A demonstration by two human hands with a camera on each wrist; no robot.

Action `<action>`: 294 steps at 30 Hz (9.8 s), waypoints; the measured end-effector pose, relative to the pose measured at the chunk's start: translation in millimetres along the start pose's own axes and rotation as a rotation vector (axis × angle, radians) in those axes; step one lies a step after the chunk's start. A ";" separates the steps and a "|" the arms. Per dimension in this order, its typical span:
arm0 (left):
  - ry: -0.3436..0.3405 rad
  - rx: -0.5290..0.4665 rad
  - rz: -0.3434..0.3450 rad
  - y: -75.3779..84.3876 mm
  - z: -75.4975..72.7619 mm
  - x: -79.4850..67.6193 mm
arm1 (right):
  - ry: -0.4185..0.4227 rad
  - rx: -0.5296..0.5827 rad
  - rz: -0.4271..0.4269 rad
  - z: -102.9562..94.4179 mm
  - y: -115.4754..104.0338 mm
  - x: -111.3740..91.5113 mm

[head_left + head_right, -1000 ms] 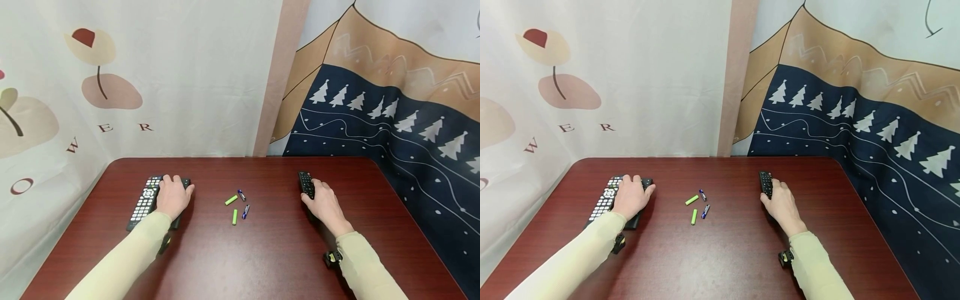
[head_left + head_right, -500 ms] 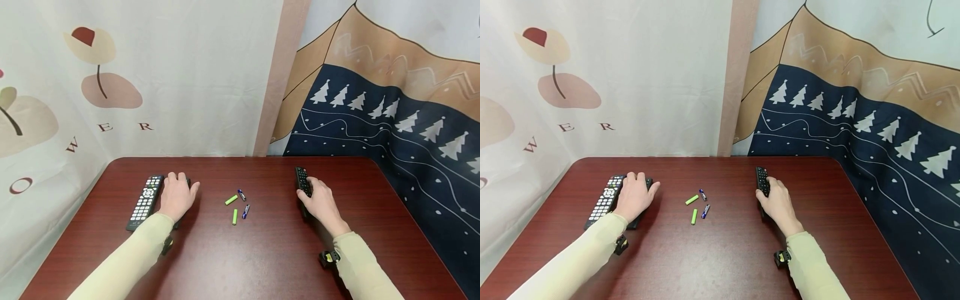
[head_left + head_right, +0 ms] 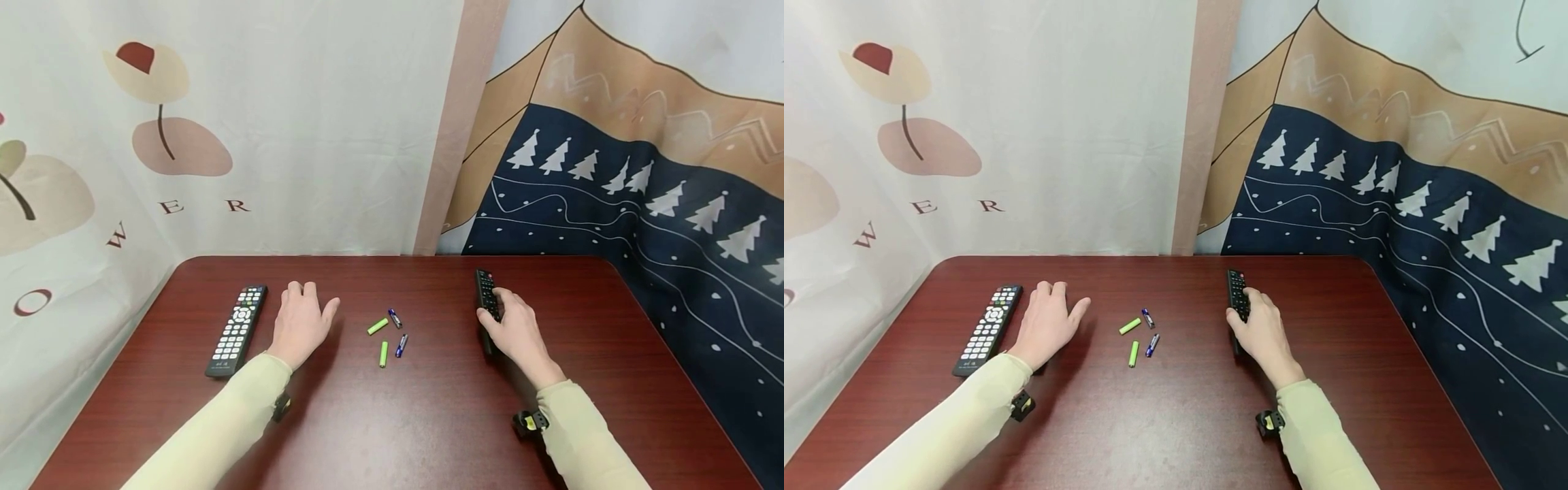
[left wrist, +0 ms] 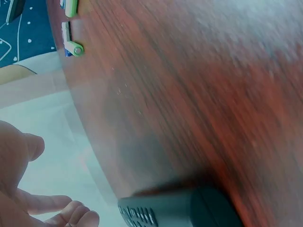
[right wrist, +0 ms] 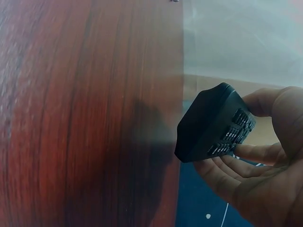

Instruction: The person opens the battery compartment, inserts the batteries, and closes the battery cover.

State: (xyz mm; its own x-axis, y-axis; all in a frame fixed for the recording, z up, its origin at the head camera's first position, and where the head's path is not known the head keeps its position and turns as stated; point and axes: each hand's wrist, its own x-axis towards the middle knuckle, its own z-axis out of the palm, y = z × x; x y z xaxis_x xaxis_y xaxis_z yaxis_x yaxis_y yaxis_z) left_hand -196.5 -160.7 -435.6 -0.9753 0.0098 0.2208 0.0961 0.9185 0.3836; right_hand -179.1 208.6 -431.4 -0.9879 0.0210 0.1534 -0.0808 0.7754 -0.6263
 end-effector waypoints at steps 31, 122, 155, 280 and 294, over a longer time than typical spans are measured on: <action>0.055 -0.078 0.117 43.8 6.8 -18.2 | -0.072 0.242 0.067 13.0 -18.2 -3.1; -0.077 -0.277 0.618 127.4 45.9 -64.7 | -0.196 1.195 0.219 47.2 -60.1 -18.1; 0.158 -0.223 0.703 136.6 51.5 -60.6 | -0.135 1.283 0.220 54.6 -61.0 -20.8; 0.281 -0.464 0.387 65.6 35.5 -42.5 | -0.116 1.144 0.204 60.6 -59.4 -15.9; 0.250 -0.344 0.327 51.3 30.3 -41.9 | -0.127 1.138 0.217 60.4 -57.4 -16.5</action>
State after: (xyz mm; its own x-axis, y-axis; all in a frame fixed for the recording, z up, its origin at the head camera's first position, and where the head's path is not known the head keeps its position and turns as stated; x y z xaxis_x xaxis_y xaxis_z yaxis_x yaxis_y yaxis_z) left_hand -156.7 -102.1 -452.4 -0.8105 0.1407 0.5686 0.4875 0.7001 0.5217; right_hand -166.2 125.6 -444.1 -0.9965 -0.0296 -0.0781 0.0830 -0.2523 -0.9641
